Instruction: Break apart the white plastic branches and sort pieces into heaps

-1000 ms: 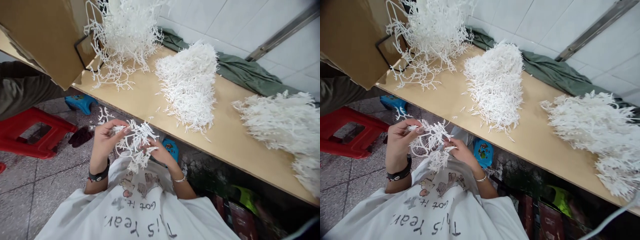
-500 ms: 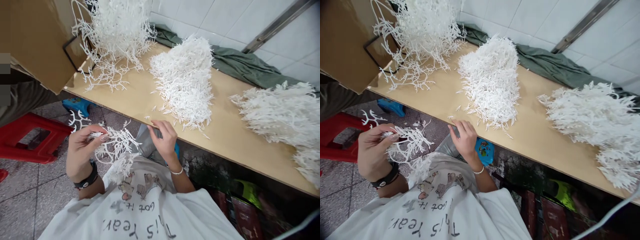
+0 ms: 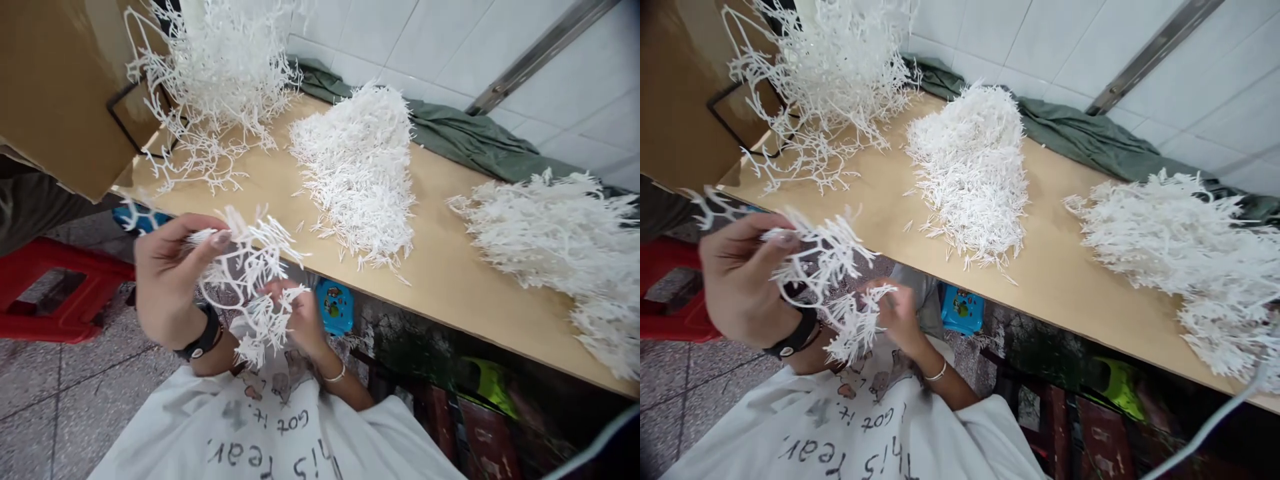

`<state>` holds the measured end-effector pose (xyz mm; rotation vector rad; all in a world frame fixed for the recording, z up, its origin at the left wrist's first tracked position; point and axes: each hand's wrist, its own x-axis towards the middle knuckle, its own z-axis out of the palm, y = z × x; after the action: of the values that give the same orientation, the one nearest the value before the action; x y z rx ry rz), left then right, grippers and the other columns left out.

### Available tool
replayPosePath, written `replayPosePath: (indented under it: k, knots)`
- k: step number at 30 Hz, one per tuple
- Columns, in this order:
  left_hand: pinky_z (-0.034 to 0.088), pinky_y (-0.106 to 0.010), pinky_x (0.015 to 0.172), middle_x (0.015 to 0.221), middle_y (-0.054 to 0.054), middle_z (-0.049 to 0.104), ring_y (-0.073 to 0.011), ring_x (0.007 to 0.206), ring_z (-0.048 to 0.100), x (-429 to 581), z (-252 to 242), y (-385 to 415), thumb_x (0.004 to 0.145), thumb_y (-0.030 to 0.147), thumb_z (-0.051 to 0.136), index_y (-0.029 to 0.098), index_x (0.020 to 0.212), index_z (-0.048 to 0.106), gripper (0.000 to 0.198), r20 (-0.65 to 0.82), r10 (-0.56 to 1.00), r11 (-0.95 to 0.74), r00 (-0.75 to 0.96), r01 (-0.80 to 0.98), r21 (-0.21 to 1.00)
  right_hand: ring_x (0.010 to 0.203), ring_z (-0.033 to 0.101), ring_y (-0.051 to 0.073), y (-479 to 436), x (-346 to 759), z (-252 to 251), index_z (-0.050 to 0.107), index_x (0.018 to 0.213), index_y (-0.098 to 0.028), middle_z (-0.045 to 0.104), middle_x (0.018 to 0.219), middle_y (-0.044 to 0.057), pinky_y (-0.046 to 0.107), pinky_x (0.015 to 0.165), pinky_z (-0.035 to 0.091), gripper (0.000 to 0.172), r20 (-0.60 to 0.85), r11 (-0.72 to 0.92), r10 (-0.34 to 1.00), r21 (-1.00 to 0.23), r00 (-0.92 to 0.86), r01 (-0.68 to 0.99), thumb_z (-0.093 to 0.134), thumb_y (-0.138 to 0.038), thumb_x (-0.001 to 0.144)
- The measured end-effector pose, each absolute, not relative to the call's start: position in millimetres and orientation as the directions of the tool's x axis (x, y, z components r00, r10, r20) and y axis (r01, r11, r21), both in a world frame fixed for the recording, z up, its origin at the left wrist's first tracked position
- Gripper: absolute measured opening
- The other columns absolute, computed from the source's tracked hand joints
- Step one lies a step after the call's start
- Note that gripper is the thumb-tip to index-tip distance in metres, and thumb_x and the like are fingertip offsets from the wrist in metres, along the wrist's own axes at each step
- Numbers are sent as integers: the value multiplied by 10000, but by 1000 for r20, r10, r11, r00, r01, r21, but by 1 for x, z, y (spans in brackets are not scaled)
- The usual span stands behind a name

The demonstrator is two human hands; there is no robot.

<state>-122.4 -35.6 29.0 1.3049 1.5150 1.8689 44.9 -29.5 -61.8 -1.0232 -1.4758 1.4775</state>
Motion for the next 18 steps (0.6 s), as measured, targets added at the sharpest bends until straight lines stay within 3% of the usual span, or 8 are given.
replayPosePath:
  k: [2,4,6,9,12,15,18]
  knots:
    - [383,-254,520,634,32,619,-92,563,525,-113,24,-27,783,338,718,213,776,715,125,350,859,-284,-372,222,933,658,568,135,-17,69,-52,656,814,-221,654,798,36,263,595,462,440,100,88,988,-991,-120,-103,354,-516,936]
    - [427,-224,510,649,16,632,-97,559,551,-102,21,-22,814,356,680,198,791,708,163,291,927,-238,-235,229,944,552,507,116,-2,95,-38,662,779,-219,626,711,29,235,462,367,545,201,200,979,-962,11,-184,272,-560,949]
    - [459,-207,506,681,1,652,-105,559,577,-90,21,-20,838,363,648,185,804,698,188,247,961,-212,-127,239,948,558,499,111,10,116,-23,689,837,-220,632,741,34,231,443,336,555,281,266,957,-950,-76,-162,327,-636,908]
    - [491,-198,523,694,-4,665,-116,575,614,-75,20,-22,857,346,629,180,830,691,179,241,966,-215,-92,225,950,605,500,111,18,134,-5,672,967,-230,633,824,26,237,493,367,452,342,360,893,-933,-291,8,555,-635,806]
    - [533,-232,610,740,-20,690,-152,655,664,-68,15,-24,863,334,626,190,940,691,175,229,972,-214,-60,185,959,564,465,103,18,139,7,612,785,-205,543,653,-12,242,527,358,283,329,433,853,-879,-405,199,571,-471,871]
    - [547,-304,802,994,-75,719,-215,913,682,-68,10,-21,865,347,615,227,1153,653,314,210,970,-229,121,174,958,526,423,88,18,140,14,477,644,-189,441,565,-30,238,532,326,380,336,476,833,-840,-440,260,417,-384,965]
    - [520,-322,872,1062,-75,704,-241,1006,647,-62,5,-17,771,410,705,234,1096,685,370,247,947,-285,206,184,941,494,347,70,18,137,16,377,609,-187,339,543,-48,226,501,274,406,340,510,804,-817,-488,271,398,-361,974]
